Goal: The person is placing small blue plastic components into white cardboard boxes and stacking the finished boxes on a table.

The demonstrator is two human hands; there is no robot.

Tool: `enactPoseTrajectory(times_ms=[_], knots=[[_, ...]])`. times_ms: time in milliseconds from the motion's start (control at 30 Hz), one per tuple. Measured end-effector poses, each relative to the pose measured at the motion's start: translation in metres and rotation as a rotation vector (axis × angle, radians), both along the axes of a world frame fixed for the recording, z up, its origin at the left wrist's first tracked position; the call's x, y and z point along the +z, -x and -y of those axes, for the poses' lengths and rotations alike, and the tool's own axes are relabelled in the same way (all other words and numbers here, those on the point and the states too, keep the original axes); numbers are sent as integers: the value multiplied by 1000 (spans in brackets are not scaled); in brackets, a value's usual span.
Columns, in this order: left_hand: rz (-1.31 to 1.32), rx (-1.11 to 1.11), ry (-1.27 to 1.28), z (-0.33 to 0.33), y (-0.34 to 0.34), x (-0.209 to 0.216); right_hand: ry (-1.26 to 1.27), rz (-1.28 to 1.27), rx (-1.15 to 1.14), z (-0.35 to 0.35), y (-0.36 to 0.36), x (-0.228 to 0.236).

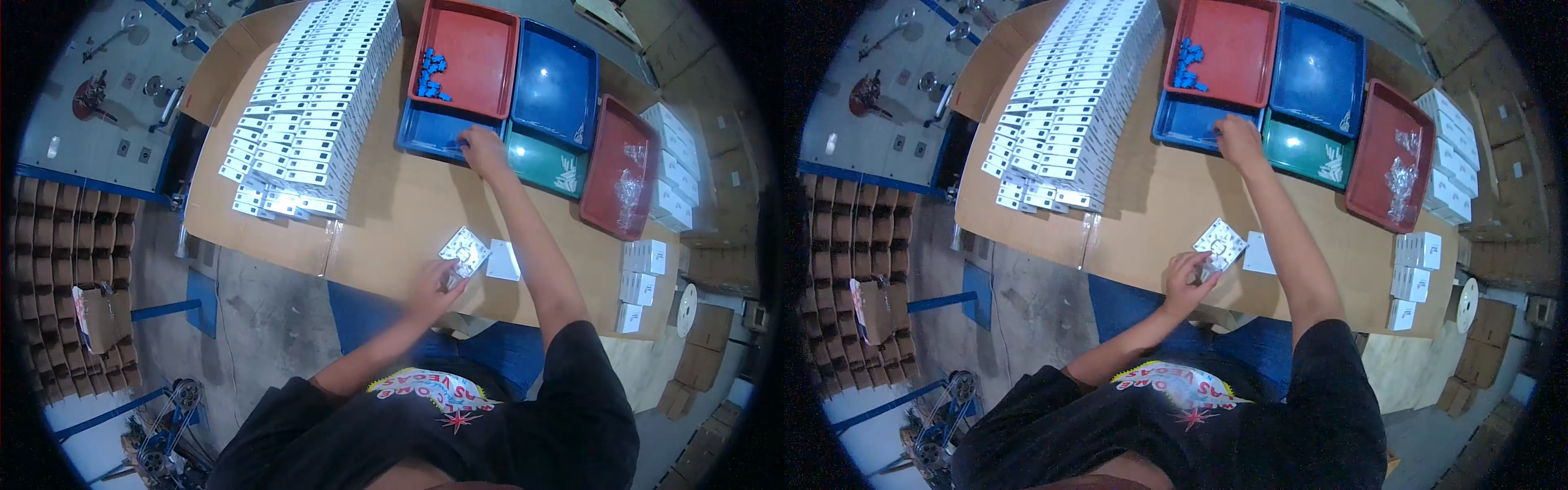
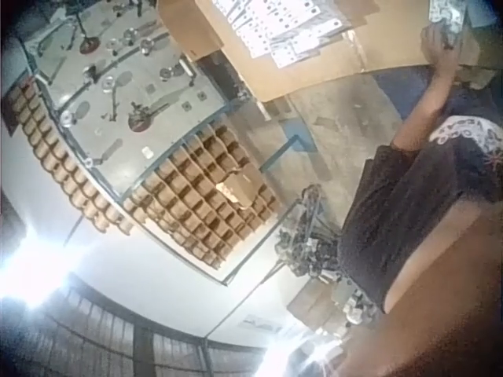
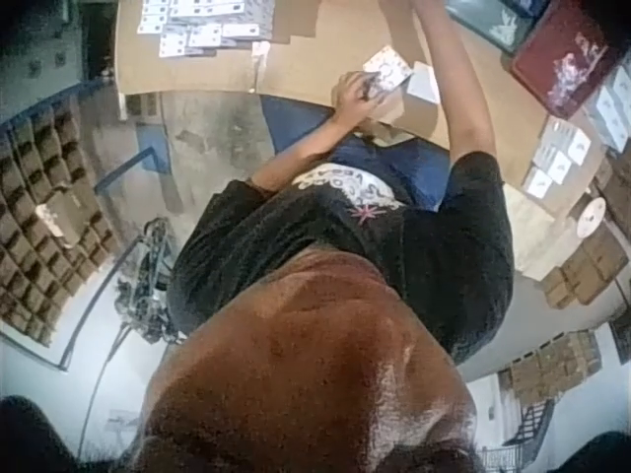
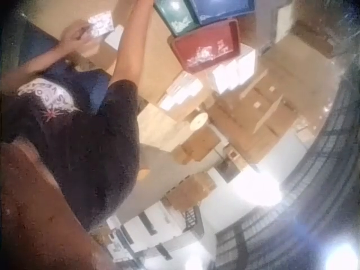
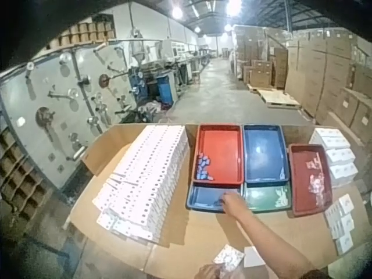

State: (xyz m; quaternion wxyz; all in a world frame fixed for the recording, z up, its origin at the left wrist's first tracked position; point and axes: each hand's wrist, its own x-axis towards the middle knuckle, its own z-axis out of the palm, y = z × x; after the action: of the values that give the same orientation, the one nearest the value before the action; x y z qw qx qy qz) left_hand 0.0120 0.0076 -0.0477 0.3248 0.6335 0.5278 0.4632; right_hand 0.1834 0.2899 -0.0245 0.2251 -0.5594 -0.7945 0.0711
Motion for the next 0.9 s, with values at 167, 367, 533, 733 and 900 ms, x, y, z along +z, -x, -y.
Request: enactPoseTrajectory(times_ms=[167, 367, 533, 733, 900], knots=[[-18, -8, 23, -1, 3, -5, 132, 100, -37, -15, 8, -8], [-19, -27, 21, 4, 1, -1, 27, 151, 7, -16, 1, -12], [7, 41, 62, 5, -1, -6, 111, -77, 101, 14, -9, 12], [-36, 33, -26, -2, 0, -8, 439, -468, 15, 127, -35, 59], [-16, 18, -10, -2, -1, -4, 582, -799, -52, 214, -49, 53]])
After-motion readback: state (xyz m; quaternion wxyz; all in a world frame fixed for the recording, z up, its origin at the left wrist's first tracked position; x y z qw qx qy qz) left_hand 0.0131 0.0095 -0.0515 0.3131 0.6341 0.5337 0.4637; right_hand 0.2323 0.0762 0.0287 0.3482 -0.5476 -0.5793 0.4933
